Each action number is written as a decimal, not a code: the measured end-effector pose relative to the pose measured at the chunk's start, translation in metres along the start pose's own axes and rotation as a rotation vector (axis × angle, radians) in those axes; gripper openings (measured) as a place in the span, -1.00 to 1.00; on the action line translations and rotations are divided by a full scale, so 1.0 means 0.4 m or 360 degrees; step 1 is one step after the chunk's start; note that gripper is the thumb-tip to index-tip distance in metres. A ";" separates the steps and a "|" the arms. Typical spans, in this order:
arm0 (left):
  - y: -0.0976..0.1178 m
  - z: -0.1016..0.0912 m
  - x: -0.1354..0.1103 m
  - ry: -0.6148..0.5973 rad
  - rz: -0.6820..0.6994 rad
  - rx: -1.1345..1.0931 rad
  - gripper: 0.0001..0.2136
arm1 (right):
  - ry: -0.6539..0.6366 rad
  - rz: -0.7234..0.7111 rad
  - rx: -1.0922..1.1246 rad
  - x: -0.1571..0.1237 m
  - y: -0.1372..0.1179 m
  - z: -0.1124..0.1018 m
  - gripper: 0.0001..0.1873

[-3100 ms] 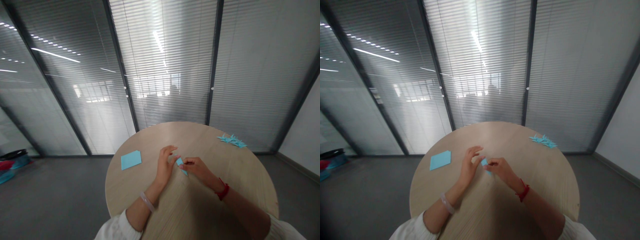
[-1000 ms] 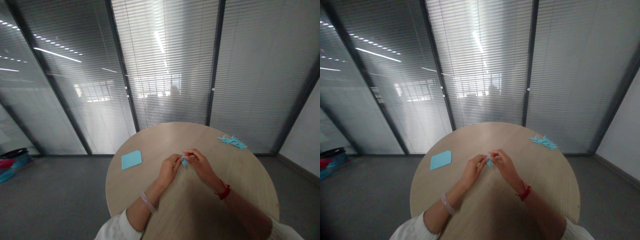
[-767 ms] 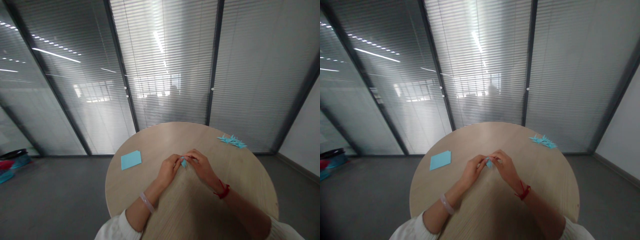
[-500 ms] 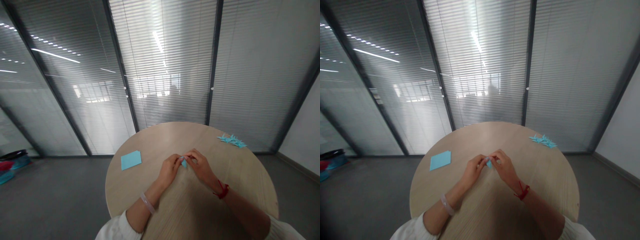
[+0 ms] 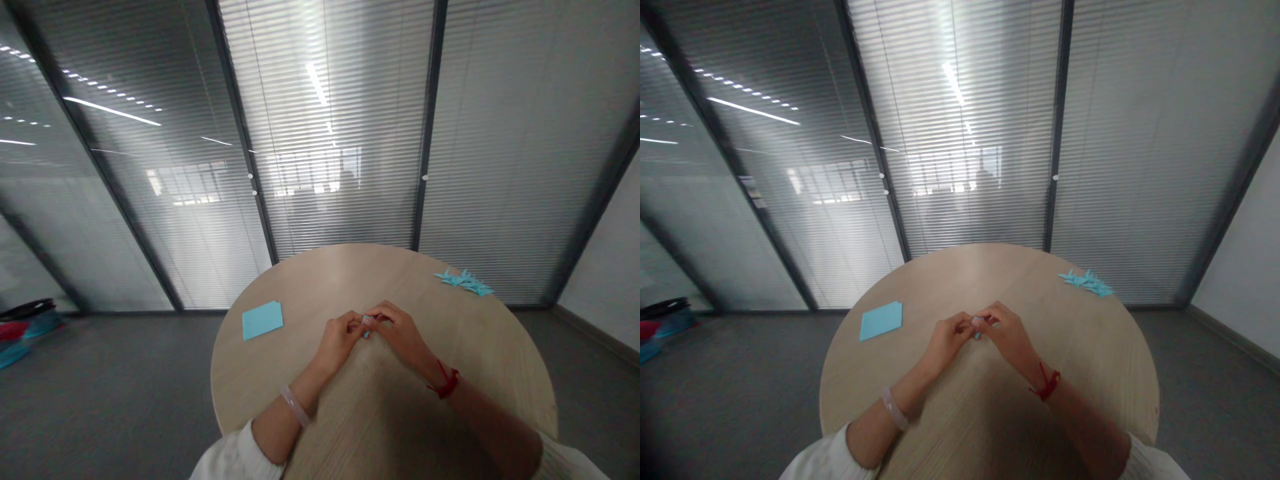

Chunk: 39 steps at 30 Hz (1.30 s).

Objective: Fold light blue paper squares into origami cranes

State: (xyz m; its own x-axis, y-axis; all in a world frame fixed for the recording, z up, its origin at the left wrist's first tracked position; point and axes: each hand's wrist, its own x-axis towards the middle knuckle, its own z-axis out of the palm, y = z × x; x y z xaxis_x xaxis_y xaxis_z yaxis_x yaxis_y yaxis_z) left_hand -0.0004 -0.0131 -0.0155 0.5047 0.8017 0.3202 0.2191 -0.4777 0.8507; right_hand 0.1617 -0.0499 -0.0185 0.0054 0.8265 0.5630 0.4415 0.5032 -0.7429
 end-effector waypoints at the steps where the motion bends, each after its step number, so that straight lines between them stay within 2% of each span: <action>1: 0.001 0.000 0.000 -0.0008 -0.0010 0.0020 -0.79 | 0.0017 -0.0018 -0.0039 0.001 0.002 -0.001 -0.76; 5: -0.002 0.004 0.002 -0.0090 -0.0118 0.0012 -0.80 | 0.0095 0.0005 -0.0082 0.002 0.005 -0.006 -0.75; 9: 0.000 0.011 0.004 -0.0200 -0.0195 -0.0253 -0.77 | 0.0121 0.0090 -0.0032 0.004 0.004 -0.012 -0.76; 16: 0.007 0.007 0.004 -0.0216 -0.0235 -0.0393 -0.77 | -0.0054 0.0216 0.0096 0.008 0.012 -0.008 -0.73; 21: -0.003 0.010 0.006 -0.0236 -0.0325 -0.0384 -0.77 | -0.0078 0.0105 -0.0051 0.008 0.010 -0.009 -0.73; 24: -0.006 0.013 0.006 -0.0332 -0.0326 -0.0396 -0.71 | -0.0085 -0.0012 -0.0106 0.007 0.008 -0.012 -0.71; 28: -0.009 0.019 0.007 -0.0436 -0.0341 -0.0589 -0.62 | -0.0129 -0.0118 -0.0146 0.005 0.013 -0.014 -0.68; 32: -0.014 0.023 0.005 -0.0451 -0.0431 -0.0670 -0.58 | -0.0160 -0.0153 -0.0159 0.003 0.022 -0.012 -0.68; 39: -0.006 0.012 -0.001 -0.0470 -0.0377 -0.0650 -0.56 | -0.0147 -0.0164 -0.0146 0.001 0.017 -0.008 -0.67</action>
State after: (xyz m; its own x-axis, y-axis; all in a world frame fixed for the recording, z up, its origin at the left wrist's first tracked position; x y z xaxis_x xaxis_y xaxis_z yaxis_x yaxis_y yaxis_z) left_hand 0.0029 -0.0139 -0.0196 0.7066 0.7073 0.0201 0.0433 -0.0716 0.9965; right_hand 0.1678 -0.0469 -0.0221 -0.1249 0.7935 0.5956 0.5154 0.5648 -0.6445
